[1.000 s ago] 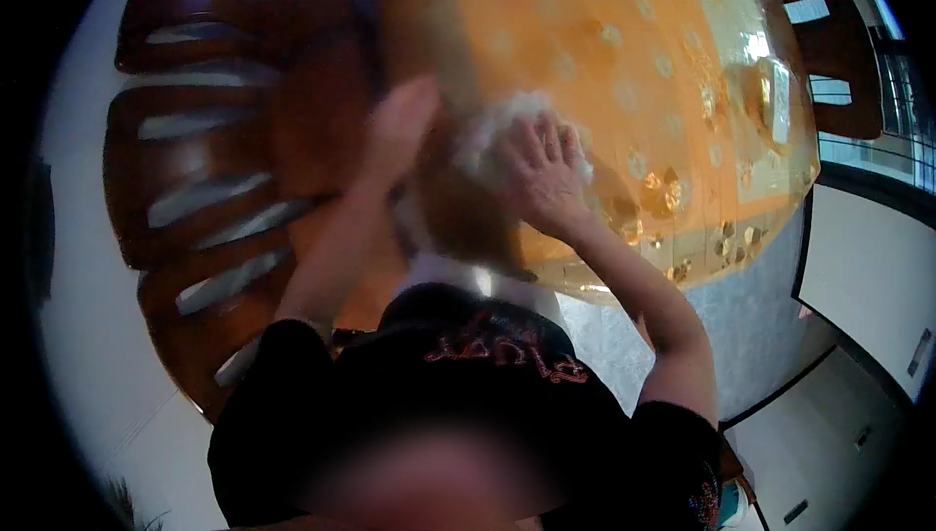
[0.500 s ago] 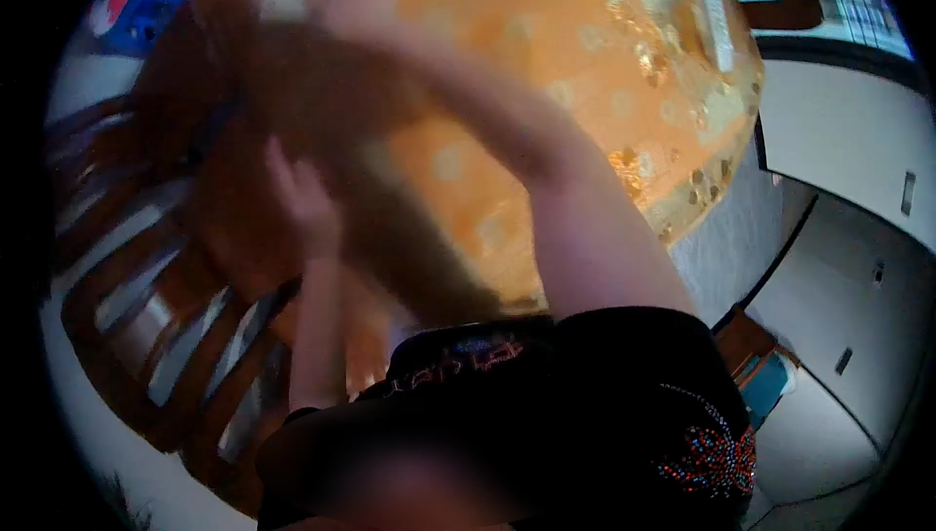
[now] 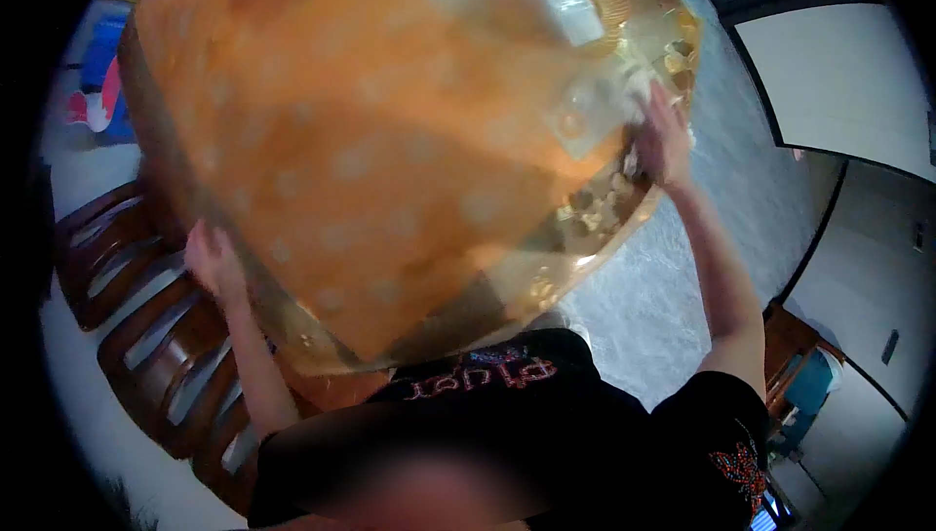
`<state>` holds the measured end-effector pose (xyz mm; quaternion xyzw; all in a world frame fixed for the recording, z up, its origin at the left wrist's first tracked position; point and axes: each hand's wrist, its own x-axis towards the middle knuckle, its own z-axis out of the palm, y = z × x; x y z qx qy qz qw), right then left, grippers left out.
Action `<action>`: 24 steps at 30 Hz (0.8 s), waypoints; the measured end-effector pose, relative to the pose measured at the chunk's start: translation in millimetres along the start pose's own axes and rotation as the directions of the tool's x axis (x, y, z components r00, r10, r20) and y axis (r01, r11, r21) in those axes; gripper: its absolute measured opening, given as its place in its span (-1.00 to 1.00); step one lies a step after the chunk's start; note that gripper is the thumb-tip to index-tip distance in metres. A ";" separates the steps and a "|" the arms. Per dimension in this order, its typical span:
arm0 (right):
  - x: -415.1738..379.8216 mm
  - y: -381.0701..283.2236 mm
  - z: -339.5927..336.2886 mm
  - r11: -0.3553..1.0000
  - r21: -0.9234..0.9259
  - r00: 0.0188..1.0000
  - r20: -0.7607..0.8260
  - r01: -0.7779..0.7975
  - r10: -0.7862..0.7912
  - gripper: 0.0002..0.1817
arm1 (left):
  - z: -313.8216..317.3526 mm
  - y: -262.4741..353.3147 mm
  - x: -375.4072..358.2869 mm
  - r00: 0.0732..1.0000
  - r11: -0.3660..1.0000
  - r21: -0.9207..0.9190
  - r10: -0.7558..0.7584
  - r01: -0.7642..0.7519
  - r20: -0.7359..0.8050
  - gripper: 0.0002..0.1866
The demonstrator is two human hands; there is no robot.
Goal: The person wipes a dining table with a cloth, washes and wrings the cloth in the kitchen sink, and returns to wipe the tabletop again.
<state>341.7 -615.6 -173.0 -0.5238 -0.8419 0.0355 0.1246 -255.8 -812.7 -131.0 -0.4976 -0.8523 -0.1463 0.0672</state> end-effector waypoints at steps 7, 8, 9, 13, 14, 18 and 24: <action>-43.2 -79.0 12.1 0.874 -0.430 0.972 0.168 0.224 -0.166 -0.50 | 73.1 335.4 70.6 0.744 0.370 -0.777 0.264 0.510 0.614 -0.51; -58.0 -98.8 -6.3 0.972 0.093 0.933 0.275 0.216 -0.233 -0.49 | 75.3 365.6 76.9 0.788 0.437 -0.817 0.313 0.375 0.530 -0.56; -62.9 -108.0 -17.9 0.948 0.173 0.910 0.278 0.266 -0.306 -0.43 | 78.2 381.4 81.6 0.745 0.402 -0.801 0.332 0.443 0.578 -0.60; -34.4 -69.1 -19.5 0.871 0.215 0.818 0.303 0.441 -0.489 -0.44 | 93.3 387.0 90.8 0.797 0.528 -0.774 0.268 0.349 0.542 -0.66; -20.4 -54.4 -16.3 0.900 0.165 0.852 0.292 0.403 -0.435 -0.46 | 88.3 385.7 91.4 0.782 0.554 -0.750 0.259 0.360 0.567 -0.66; 40.1 -31.9 -16.7 0.958 0.054 0.927 0.243 0.283 -0.287 -0.51 | 210.0 341.8 92.6 0.948 0.629 -0.777 0.270 -0.039 0.171 -0.66; 133.5 -32.3 -3.9 0.872 0.089 0.819 0.307 0.482 -0.484 -0.45 | 80.5 266.4 89.9 0.940 0.636 -0.762 0.172 0.122 0.295 -0.63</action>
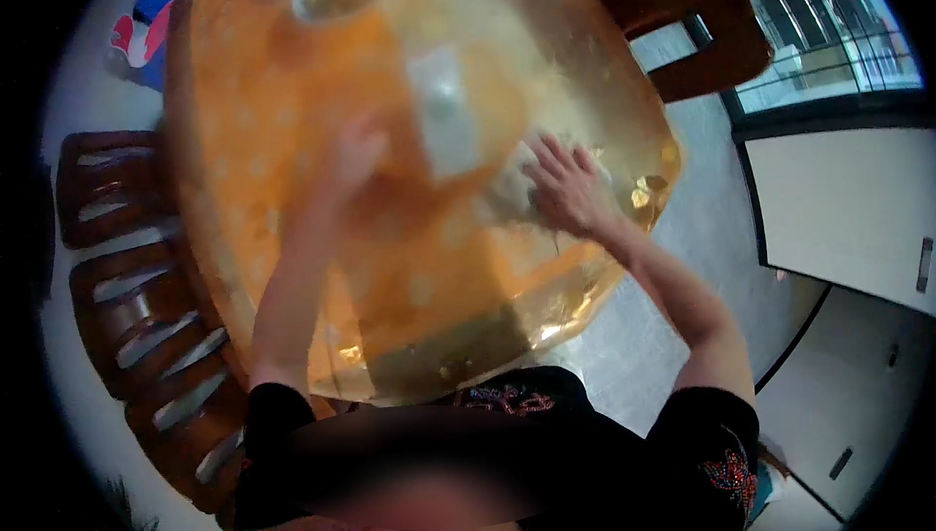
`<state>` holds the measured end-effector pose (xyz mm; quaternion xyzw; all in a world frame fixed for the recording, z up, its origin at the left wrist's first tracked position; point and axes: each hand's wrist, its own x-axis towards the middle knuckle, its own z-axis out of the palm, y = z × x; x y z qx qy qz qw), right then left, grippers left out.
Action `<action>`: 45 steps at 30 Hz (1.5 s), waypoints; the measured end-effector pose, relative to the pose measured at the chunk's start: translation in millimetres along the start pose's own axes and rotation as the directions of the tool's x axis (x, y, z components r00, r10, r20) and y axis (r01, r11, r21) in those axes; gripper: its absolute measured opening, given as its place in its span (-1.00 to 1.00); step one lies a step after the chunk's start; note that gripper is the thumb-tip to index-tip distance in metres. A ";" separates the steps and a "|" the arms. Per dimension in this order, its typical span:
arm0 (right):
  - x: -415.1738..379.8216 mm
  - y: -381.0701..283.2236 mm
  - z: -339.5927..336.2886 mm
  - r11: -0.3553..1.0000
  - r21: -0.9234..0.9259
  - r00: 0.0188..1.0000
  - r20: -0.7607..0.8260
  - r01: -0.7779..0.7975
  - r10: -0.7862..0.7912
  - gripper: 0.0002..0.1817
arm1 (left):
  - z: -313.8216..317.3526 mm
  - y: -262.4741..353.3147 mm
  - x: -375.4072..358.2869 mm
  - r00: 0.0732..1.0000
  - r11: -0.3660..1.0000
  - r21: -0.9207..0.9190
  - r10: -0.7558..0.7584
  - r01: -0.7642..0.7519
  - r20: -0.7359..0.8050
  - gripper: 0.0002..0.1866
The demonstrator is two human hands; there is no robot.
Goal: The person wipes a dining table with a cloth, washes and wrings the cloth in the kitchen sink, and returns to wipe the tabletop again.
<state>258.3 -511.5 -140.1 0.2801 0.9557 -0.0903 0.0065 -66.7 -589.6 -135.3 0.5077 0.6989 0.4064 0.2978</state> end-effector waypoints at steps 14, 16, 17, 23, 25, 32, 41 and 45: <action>258.0 151.0 16.1 0.884 -0.373 0.921 -0.152 0.283 -0.359 -0.48 | 1.6 41.2 5.5 0.892 0.864 -0.334 -0.435 0.377 -0.119 -0.71; 244.9 176.7 8.5 0.854 -0.133 0.830 -0.200 0.503 -0.521 -0.49 | 7.6 59.1 18.5 0.875 0.871 -0.230 -0.468 0.433 -0.126 -0.69; 255.2 190.4 1.9 0.868 -0.099 0.845 -0.202 0.486 -0.496 -0.50 | 12.5 50.6 24.4 0.881 0.888 -0.198 -0.446 0.415 -0.157 -0.68; 346.6 239.7 -32.1 0.977 -0.179 0.933 -0.358 -0.116 0.045 -0.55 | 47.6 21.0 96.2 0.894 0.854 -0.383 -0.427 0.352 -0.132 -0.60; 324.3 239.9 -21.6 0.964 -0.217 0.903 -0.428 -0.152 0.047 -0.57 | 53.9 48.4 113.5 0.859 0.857 -0.279 -0.486 0.433 -0.159 -0.60; 109.5 165.5 -60.5 0.989 0.144 0.983 -0.183 0.039 -0.012 -0.57 | 46.1 33.2 91.5 0.909 0.918 -0.254 -0.359 0.303 -0.213 -0.62; 257.2 132.3 -15.4 0.934 -0.175 0.906 -0.242 0.311 -0.348 -0.62 | 22.2 24.9 7.6 0.865 0.882 -0.234 -0.457 0.410 -0.208 -0.72; 348.5 150.7 -36.2 0.955 -0.025 0.875 -0.393 0.297 -0.282 -0.84 | 19.7 45.8 -0.1 0.869 0.888 -0.293 -0.430 0.356 -0.247 -0.73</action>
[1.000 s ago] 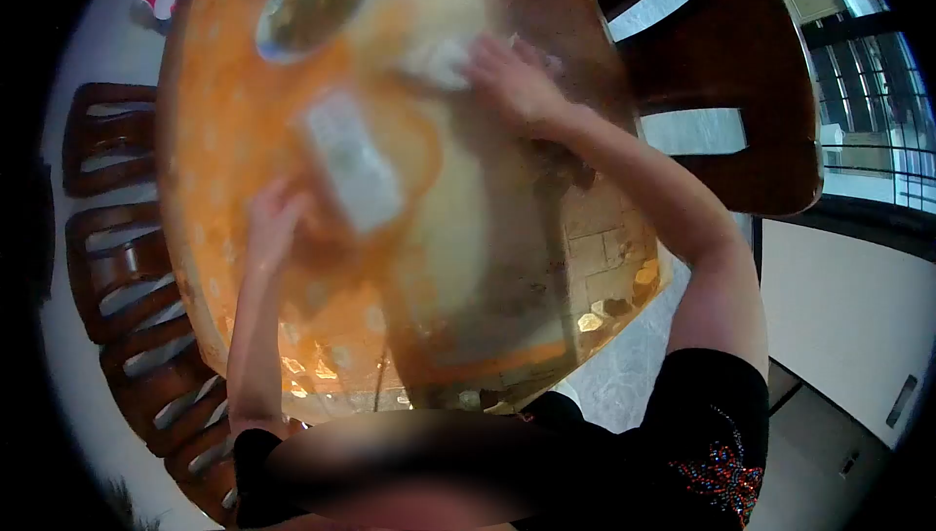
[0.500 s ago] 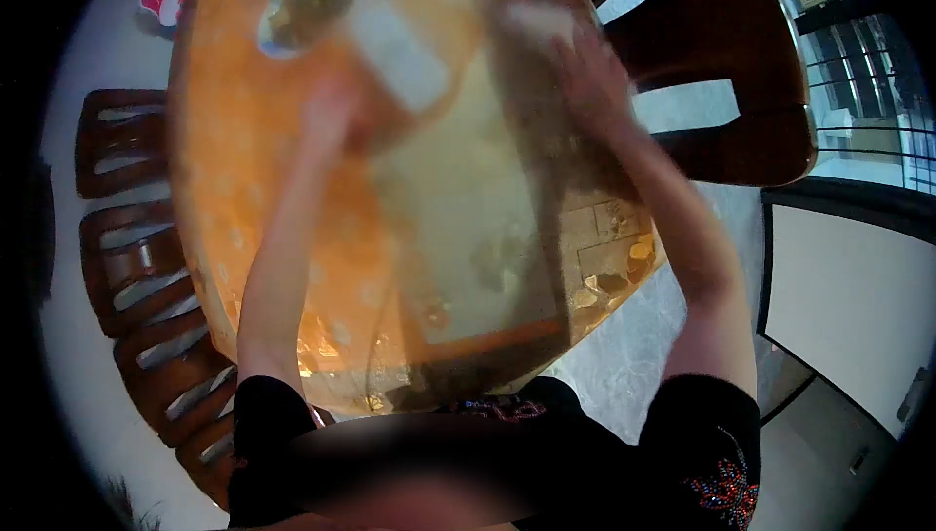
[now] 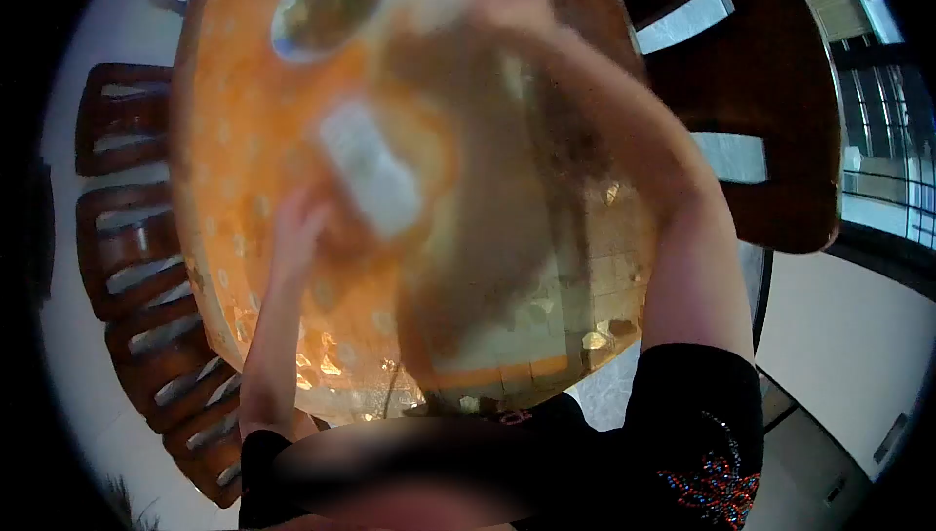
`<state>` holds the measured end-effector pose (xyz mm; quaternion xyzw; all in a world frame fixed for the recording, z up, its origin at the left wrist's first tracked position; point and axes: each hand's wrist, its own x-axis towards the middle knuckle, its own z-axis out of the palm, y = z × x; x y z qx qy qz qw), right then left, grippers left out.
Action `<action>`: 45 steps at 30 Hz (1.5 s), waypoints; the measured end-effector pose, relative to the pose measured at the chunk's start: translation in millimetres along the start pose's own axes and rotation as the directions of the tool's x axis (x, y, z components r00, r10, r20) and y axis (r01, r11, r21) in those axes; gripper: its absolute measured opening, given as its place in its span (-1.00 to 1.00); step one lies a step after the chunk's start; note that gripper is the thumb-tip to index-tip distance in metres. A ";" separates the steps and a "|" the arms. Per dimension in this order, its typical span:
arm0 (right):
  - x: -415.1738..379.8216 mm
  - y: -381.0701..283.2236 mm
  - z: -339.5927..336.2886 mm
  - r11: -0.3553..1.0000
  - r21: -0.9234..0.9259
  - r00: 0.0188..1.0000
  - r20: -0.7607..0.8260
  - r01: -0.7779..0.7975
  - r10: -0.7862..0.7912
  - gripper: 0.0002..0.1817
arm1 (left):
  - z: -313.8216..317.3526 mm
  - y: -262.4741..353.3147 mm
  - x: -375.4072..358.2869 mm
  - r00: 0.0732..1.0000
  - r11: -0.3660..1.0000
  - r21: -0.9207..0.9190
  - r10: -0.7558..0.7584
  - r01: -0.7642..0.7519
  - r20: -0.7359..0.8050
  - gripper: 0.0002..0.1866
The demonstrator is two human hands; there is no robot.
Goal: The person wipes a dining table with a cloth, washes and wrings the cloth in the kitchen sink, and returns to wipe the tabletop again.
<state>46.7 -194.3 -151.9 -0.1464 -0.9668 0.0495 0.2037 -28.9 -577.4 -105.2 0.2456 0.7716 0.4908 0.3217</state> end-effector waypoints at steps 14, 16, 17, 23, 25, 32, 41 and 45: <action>-46.7 20.9 6.7 0.934 0.347 0.989 -0.145 0.083 -0.034 -0.93 | 10.3 -1.6 19.5 0.993 0.995 -0.014 -0.097 0.096 -0.062 -0.70; -114.4 -23.1 -33.4 0.902 0.423 0.989 0.141 -0.091 0.033 -0.71 | 21.9 13.8 35.8 1.000 1.000 -0.026 0.005 -0.005 -0.003 -0.69; -149.8 -44.3 -44.9 0.791 0.601 0.992 0.114 -0.115 0.058 -0.73 | 29.1 20.0 47.5 0.998 0.998 -0.033 0.054 -0.053 0.028 -0.68; -300.1 -130.0 -121.3 0.816 0.507 0.946 0.292 -0.278 0.142 -0.70 | 77.9 13.8 118.1 0.978 0.983 0.115 0.125 -0.145 0.169 -0.71; -336.4 -145.5 -132.8 0.787 0.491 0.920 0.304 -0.375 0.248 -0.70 | 92.5 9.9 136.8 0.998 0.981 0.193 -0.006 -0.005 0.056 -0.80; -377.5 -233.2 -123.1 0.787 0.257 0.824 0.082 -0.561 0.561 -0.67 | 109.8 29.9 119.8 0.971 0.963 -0.267 0.105 -0.045 0.216 -0.57; -375.7 -411.4 -69.8 0.923 0.236 0.952 0.057 -0.304 0.299 -0.68 | -32.1 -24.5 -33.2 0.912 0.972 -0.234 0.106 -0.011 0.397 -0.64; -400.3 -307.2 -67.5 0.922 0.275 0.943 -0.118 -0.271 0.312 -0.85 | -116.3 -77.3 -96.7 0.925 0.970 -0.194 -0.062 0.144 0.376 -0.63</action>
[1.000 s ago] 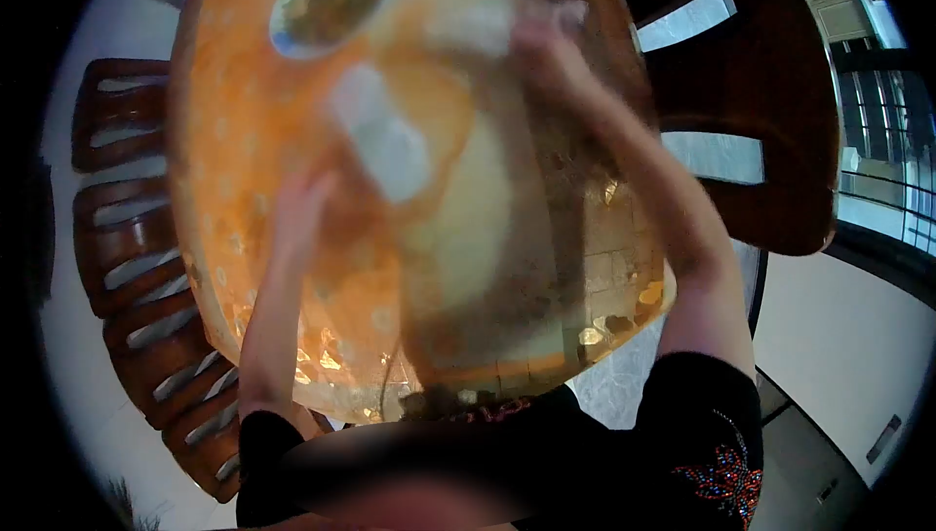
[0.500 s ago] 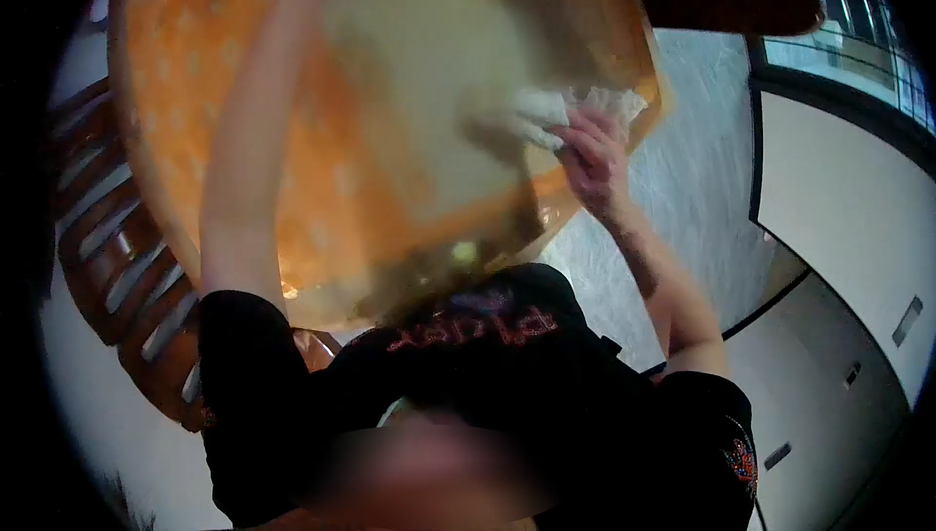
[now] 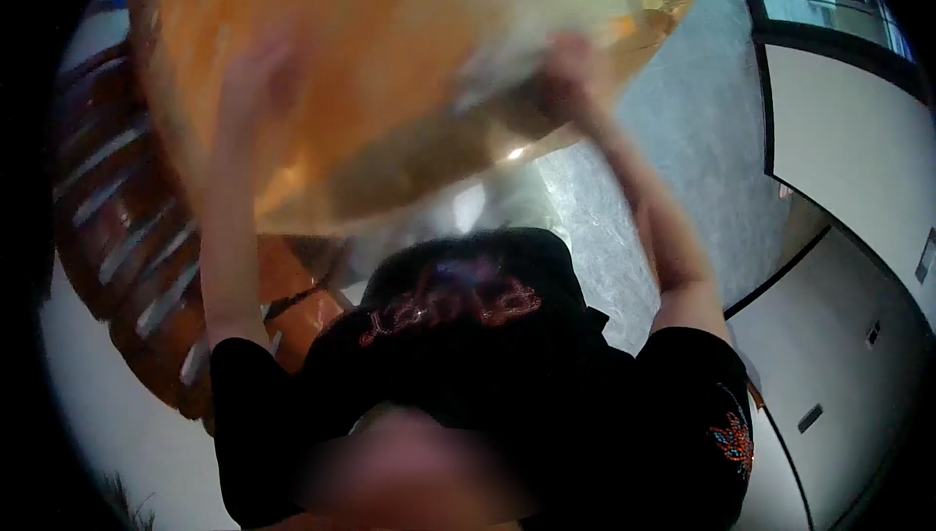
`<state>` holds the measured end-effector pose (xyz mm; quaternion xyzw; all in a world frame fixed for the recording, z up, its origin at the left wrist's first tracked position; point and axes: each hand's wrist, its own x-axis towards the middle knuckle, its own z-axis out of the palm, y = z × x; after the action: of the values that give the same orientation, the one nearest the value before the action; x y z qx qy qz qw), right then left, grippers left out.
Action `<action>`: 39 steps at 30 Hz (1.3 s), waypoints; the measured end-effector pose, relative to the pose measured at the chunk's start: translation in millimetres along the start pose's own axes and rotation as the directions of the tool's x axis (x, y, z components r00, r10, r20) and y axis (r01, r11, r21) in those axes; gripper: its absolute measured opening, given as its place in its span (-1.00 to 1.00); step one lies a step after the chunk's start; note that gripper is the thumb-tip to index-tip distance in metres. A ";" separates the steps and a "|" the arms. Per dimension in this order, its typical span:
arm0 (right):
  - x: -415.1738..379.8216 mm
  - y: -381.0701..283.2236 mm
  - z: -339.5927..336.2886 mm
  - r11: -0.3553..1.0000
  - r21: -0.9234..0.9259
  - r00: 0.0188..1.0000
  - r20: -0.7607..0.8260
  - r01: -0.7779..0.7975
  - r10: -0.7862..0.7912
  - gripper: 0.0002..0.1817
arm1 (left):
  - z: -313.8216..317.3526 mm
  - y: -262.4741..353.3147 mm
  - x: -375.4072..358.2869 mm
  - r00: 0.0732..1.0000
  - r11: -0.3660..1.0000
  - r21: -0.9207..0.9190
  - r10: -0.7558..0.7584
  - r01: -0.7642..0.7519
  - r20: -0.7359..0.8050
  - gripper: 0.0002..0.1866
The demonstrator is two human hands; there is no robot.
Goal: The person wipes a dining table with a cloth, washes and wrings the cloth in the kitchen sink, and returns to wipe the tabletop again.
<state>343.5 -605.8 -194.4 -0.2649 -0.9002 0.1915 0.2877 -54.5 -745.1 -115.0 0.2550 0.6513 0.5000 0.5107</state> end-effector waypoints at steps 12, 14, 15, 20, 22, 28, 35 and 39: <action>-2.9 -106.7 36.1 0.984 -0.109 0.983 0.108 -0.138 0.150 -0.80 | 5.3 -75.7 -196.2 0.822 0.868 -0.044 -0.451 0.495 0.346 -0.66; -18.7 -161.6 86.6 0.995 0.029 0.987 -0.127 -0.098 0.101 -0.71 | 12.6 -85.7 -209.0 0.766 0.831 -0.075 -0.467 0.551 0.441 -0.65; -11.6 -191.9 87.4 0.998 -0.001 0.998 0.020 -0.063 0.063 -0.72 | 11.6 -94.5 -214.8 0.771 0.835 -0.068 -0.469 0.546 0.432 -0.65; 2.3 -264.3 126.9 0.980 0.199 0.952 0.301 -0.009 -0.053 -0.73 | -3.1 -119.9 -225.3 0.778 0.836 0.059 -0.531 0.545 0.335 -0.66; 17.2 -271.6 133.1 0.942 0.328 0.926 0.375 -0.078 -0.054 -0.75 | -3.6 -115.5 -225.2 0.783 0.821 0.049 -0.560 0.569 0.273 -0.66; 72.8 -226.9 75.1 -0.339 0.397 0.341 0.915 -0.853 0.214 -0.69 | 3.5 -101.2 -210.8 0.788 0.852 0.029 -0.497 0.523 0.364 -0.68; 58.4 -149.8 1.2 -0.651 0.519 0.517 0.827 -0.554 0.220 -0.47 | 73.0 -45.9 -163.0 0.782 0.894 0.026 -0.405 0.448 0.473 -0.68; 31.4 -82.7 -38.4 -0.682 0.550 0.483 0.816 -0.482 0.317 -0.51 | 143.7 -19.7 -122.8 0.924 0.981 0.049 -0.195 0.190 0.329 -0.75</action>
<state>315.1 -645.1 -111.0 -0.3295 -0.0909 0.9241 0.1711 124.1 -799.7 -79.5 0.2744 0.5818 0.3923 0.6575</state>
